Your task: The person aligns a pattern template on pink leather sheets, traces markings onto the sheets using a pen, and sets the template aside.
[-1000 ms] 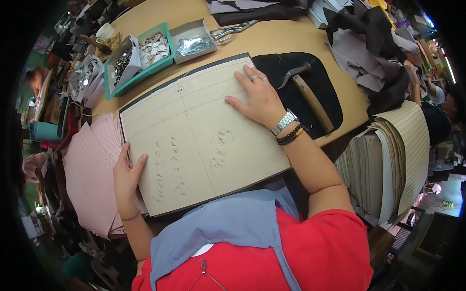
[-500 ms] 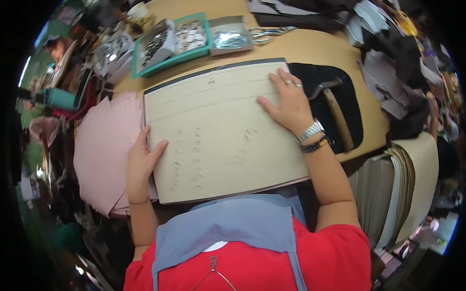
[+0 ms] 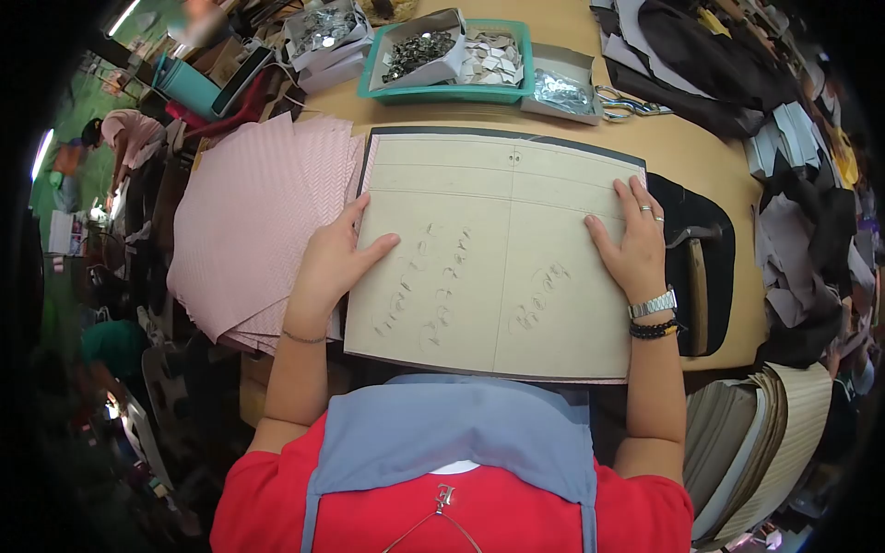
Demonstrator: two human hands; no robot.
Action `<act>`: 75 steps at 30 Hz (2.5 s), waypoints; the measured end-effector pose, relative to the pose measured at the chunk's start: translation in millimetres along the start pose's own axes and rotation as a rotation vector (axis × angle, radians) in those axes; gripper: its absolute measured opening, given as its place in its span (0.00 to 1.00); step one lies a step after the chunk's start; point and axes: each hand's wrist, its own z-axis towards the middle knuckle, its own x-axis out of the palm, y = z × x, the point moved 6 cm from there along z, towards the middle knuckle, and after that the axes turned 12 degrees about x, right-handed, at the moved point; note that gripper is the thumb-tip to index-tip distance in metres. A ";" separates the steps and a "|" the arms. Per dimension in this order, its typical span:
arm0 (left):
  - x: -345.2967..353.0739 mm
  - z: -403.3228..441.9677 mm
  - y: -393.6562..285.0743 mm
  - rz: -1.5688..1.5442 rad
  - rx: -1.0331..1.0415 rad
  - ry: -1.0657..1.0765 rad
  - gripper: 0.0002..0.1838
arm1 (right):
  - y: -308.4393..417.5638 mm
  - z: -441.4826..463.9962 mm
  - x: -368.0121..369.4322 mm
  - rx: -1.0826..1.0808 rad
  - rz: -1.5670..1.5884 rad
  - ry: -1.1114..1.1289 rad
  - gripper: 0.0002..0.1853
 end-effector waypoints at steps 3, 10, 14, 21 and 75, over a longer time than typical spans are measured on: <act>-1.1 1.5 -1.9 0.013 -0.017 0.033 0.41 | -0.3 -0.4 0.3 -0.011 0.003 -0.005 0.32; -2.9 2.0 -3.4 0.091 0.027 -0.002 0.41 | -0.8 0.0 0.1 -0.020 -0.011 -0.011 0.31; -11.1 6.6 -18.8 0.305 0.085 0.095 0.37 | 2.1 6.1 -5.6 -0.013 -0.071 0.045 0.30; -59.7 -13.5 25.3 0.207 0.264 -0.002 0.24 | -7.5 28.9 2.1 -0.061 -0.135 0.113 0.21; -167.6 -220.2 57.1 0.431 0.444 -0.370 0.06 | 43.6 19.6 -33.5 -0.128 0.214 -0.125 0.19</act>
